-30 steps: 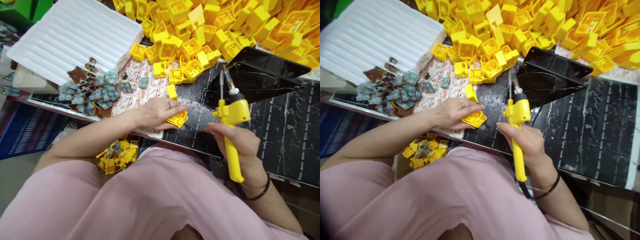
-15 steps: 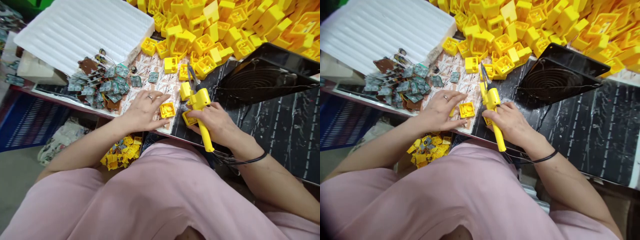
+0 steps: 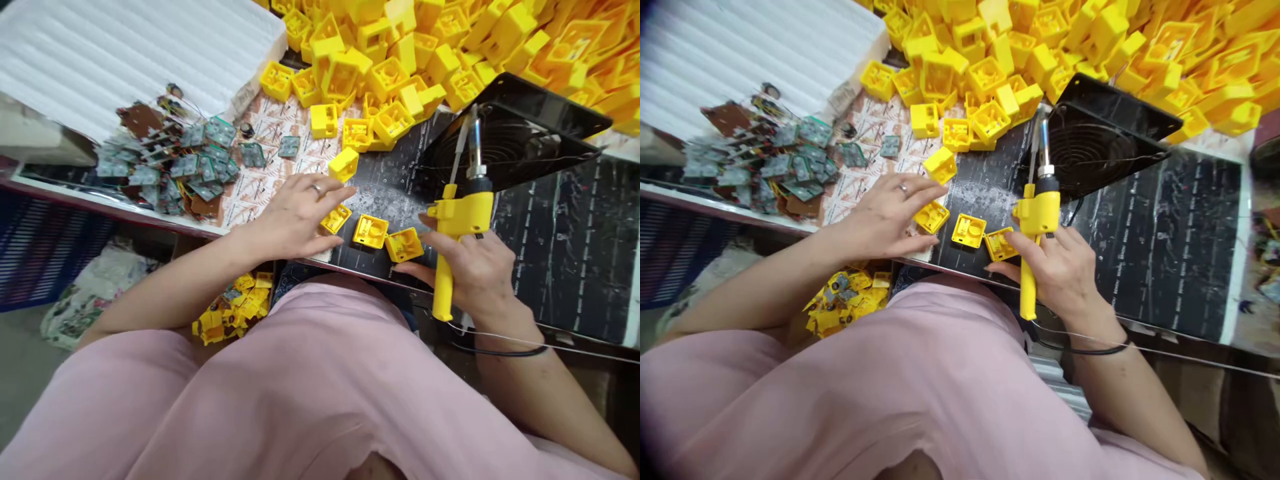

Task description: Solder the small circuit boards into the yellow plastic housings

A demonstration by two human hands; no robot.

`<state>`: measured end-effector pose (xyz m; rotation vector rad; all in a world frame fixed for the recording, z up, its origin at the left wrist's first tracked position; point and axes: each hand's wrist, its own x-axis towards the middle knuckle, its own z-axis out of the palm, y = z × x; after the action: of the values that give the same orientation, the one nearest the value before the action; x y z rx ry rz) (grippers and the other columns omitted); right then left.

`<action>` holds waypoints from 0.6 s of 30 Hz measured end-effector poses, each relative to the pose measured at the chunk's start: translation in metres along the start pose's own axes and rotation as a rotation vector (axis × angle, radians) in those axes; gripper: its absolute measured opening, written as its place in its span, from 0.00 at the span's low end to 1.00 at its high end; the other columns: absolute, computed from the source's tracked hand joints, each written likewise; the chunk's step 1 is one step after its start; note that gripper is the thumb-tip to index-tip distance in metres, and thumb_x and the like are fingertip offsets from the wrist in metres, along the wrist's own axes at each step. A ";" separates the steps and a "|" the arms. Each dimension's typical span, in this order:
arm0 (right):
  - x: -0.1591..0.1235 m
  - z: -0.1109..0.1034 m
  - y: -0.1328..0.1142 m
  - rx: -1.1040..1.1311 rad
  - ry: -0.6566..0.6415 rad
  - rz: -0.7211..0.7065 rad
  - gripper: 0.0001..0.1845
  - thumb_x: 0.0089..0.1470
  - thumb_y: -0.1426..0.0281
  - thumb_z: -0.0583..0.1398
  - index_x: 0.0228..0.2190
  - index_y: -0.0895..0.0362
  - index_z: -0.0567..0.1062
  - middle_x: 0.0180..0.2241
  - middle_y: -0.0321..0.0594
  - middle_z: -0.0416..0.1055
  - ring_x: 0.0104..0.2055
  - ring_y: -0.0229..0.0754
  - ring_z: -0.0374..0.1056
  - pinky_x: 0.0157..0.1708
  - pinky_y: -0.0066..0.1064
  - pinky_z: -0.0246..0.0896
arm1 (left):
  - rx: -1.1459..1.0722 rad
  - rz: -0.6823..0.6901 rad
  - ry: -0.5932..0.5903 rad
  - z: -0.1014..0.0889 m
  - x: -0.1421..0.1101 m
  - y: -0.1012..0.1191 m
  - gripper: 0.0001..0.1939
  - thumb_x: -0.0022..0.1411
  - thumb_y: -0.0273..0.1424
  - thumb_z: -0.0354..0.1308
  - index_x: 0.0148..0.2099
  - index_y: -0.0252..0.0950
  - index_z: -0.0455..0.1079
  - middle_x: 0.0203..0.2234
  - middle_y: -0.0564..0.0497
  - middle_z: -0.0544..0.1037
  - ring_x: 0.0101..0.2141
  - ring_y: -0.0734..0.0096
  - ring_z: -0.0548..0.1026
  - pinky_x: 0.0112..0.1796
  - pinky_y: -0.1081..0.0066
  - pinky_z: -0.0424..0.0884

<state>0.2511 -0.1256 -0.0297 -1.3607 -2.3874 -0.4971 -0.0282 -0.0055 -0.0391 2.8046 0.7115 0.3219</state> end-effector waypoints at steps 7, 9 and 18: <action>-0.002 0.018 0.010 0.311 -0.077 -0.102 0.16 0.61 0.63 0.63 0.48 0.56 0.68 0.35 0.39 0.76 0.37 0.43 0.72 0.40 0.37 0.62 | 0.100 -0.124 0.050 0.007 -0.016 0.005 0.28 0.65 0.43 0.56 0.61 0.31 0.68 0.55 0.35 0.74 0.55 0.46 0.73 0.52 0.51 0.71; -0.003 0.020 0.008 0.267 -0.052 -0.072 0.18 0.59 0.63 0.65 0.47 0.56 0.68 0.38 0.42 0.77 0.39 0.45 0.73 0.39 0.37 0.63 | 0.074 -0.065 0.017 0.004 -0.013 0.003 0.23 0.65 0.37 0.55 0.58 0.31 0.71 0.55 0.35 0.75 0.53 0.48 0.74 0.51 0.53 0.72; 0.010 0.030 0.000 0.227 -0.007 -0.043 0.21 0.59 0.60 0.64 0.49 0.56 0.68 0.34 0.40 0.74 0.34 0.44 0.69 0.39 0.37 0.64 | -0.209 -0.002 0.133 -0.013 -0.019 -0.008 0.21 0.62 0.24 0.51 0.56 0.37 0.72 0.56 0.44 0.76 0.60 0.59 0.71 0.59 0.55 0.67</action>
<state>0.2423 -0.1048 -0.0512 -1.2154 -2.3980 -0.2234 -0.0515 -0.0056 -0.0323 2.6030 0.6661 0.5530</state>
